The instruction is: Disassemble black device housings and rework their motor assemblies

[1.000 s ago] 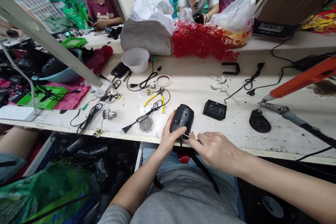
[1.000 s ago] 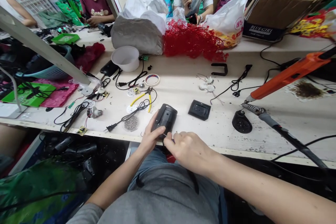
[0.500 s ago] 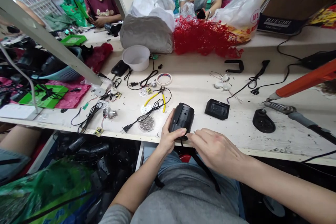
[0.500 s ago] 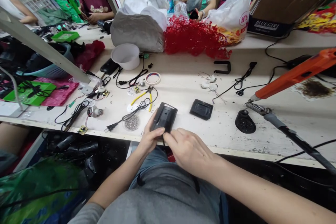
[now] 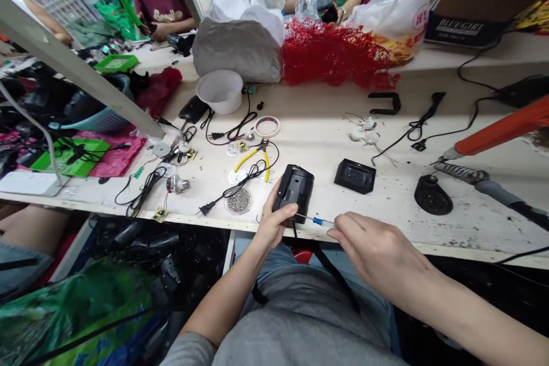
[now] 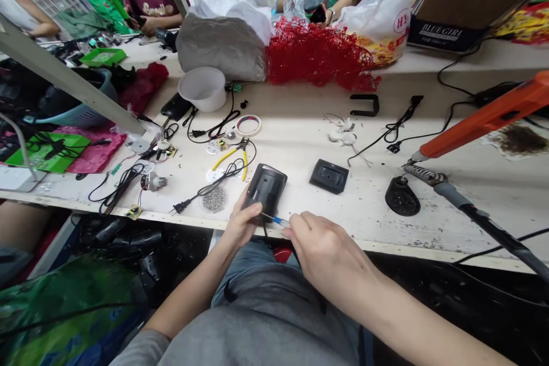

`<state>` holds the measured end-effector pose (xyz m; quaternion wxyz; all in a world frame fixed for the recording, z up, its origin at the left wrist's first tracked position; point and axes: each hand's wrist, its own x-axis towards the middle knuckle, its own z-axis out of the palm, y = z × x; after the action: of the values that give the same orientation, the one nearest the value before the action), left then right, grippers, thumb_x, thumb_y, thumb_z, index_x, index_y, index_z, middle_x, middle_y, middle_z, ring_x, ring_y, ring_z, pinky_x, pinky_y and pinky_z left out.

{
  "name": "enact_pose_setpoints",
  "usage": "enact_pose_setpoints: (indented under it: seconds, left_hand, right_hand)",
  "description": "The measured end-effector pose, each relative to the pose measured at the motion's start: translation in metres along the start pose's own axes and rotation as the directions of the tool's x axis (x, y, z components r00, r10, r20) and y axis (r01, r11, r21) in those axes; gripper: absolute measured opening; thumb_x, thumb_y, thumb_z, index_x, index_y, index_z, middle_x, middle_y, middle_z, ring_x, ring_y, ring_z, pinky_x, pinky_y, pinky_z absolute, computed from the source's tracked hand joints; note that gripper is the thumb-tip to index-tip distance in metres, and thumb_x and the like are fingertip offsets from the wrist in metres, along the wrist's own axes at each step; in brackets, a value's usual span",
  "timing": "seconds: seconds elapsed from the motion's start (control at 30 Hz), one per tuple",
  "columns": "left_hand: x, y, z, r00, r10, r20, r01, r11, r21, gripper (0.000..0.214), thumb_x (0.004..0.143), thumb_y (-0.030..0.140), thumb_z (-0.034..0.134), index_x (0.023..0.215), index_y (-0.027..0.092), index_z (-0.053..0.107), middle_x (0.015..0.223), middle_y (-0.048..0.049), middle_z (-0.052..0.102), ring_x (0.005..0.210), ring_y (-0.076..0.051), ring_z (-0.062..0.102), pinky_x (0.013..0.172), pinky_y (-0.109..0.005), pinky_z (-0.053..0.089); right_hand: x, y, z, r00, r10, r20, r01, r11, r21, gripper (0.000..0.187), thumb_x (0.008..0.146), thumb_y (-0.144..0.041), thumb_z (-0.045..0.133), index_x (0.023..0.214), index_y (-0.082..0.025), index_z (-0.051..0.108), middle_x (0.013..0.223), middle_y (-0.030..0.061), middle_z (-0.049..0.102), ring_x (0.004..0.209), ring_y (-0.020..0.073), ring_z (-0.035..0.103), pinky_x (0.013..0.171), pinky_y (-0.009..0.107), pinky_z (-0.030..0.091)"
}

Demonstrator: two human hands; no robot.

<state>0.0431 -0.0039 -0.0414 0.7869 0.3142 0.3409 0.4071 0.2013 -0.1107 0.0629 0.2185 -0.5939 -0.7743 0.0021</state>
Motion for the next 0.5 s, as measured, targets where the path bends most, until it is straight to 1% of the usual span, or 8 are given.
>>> enact_pose_setpoints:
  seconds: [0.07,0.13,0.2,0.3,0.37,0.4,0.43,0.5]
  left_hand:
    - [0.0006,-0.0005,-0.0005,1.0,-0.007,0.003,0.007,1.0,0.007,0.078,0.058,0.028,0.089,0.131,0.026,0.063,0.132,-0.0062,0.066,0.136,-0.034,0.05,0.116,-0.047,0.038]
    - [0.0012,-0.001,-0.0009,1.0,-0.016,0.0,0.016,1.0,0.006,0.078,0.056,0.028,0.089,0.13,0.026,0.063,0.134,-0.0059,0.065,0.136,-0.034,0.05,0.116,-0.047,0.038]
    - [0.0017,-0.0012,-0.0013,1.0,-0.022,-0.001,0.022,1.0,-0.001,0.077,0.056,0.028,0.089,0.129,0.025,0.064,0.135,-0.0062,0.064,0.134,-0.034,0.051,0.115,-0.046,0.039]
    - [0.0018,-0.0005,-0.0022,0.999,-0.043,0.005,0.043,0.999,-0.018,0.078,0.057,0.029,0.089,0.13,0.026,0.062,0.132,-0.0073,0.065,0.13,-0.034,0.055,0.11,-0.046,0.044]
    - [0.0017,0.0001,-0.0028,0.998,-0.062,0.006,0.062,0.998,-0.023,0.081,0.057,0.03,0.089,0.132,0.026,0.06,0.129,-0.008,0.067,0.125,-0.034,0.058,0.106,-0.047,0.047]
    - [0.0017,0.0002,-0.003,0.998,-0.067,0.003,0.067,0.997,-0.024,0.081,0.057,0.03,0.088,0.133,0.026,0.06,0.127,-0.0081,0.067,0.124,-0.034,0.059,0.105,-0.047,0.047]
    - [0.0016,0.0001,-0.0032,0.998,-0.064,-0.005,0.064,0.998,-0.027,0.081,0.057,0.029,0.088,0.133,0.026,0.059,0.126,-0.008,0.068,0.123,-0.033,0.06,0.105,-0.047,0.047]
    - [0.0014,-0.0009,-0.0033,0.999,-0.033,-0.026,0.032,0.999,-0.036,0.079,0.058,0.027,0.087,0.133,0.026,0.059,0.126,-0.0072,0.068,0.125,-0.032,0.059,0.108,-0.046,0.045]
  right_hand:
    - [0.0019,0.0024,-0.0013,0.999,-0.044,0.032,0.046,0.998,-0.05,0.03,0.098,-0.006,0.036,0.074,-0.022,0.046,0.064,-0.0017,0.047,0.053,0.0134,0.048,0.051,0.026,0.037]
    - [0.0033,0.0038,-0.0031,0.994,-0.097,0.057,0.103,0.99,-0.096,0.031,0.089,0.004,0.034,0.077,-0.02,0.048,0.068,-0.0001,0.048,0.057,0.0152,0.049,0.052,0.027,0.038]
    - [0.0048,0.0042,-0.0045,0.982,-0.176,0.072,0.185,0.972,-0.142,0.032,0.085,0.008,0.033,0.082,-0.018,0.053,0.07,0.0017,0.051,0.059,0.0168,0.05,0.053,0.028,0.039]
    - [0.0072,0.004,-0.0048,0.954,-0.289,0.076,0.299,0.92,-0.255,0.029,0.087,0.005,0.034,0.09,-0.012,0.059,0.071,0.0042,0.053,0.06,0.0188,0.05,0.054,0.031,0.042]
    - [0.0081,0.0042,-0.0037,0.942,-0.33,0.066,0.333,0.881,-0.337,0.031,0.09,0.002,0.033,0.098,-0.007,0.062,0.072,0.0056,0.054,0.061,0.0199,0.051,0.056,0.032,0.044]
    - [0.008,0.0045,-0.0028,0.938,-0.341,0.059,0.339,0.873,-0.35,0.032,0.092,0.002,0.032,0.101,-0.005,0.062,0.072,0.0062,0.055,0.062,0.0201,0.051,0.057,0.032,0.045]
    - [0.0077,0.0049,-0.0016,0.938,-0.342,0.05,0.338,0.881,-0.332,0.034,0.093,0.002,0.03,0.104,-0.004,0.062,0.073,0.0063,0.056,0.063,0.0198,0.052,0.059,0.032,0.046]
    - [0.0061,0.0058,0.0016,0.955,-0.296,0.027,0.294,0.931,-0.216,0.035,0.097,-0.001,0.028,0.107,-0.005,0.061,0.074,0.0055,0.057,0.065,0.0181,0.055,0.06,0.029,0.047]
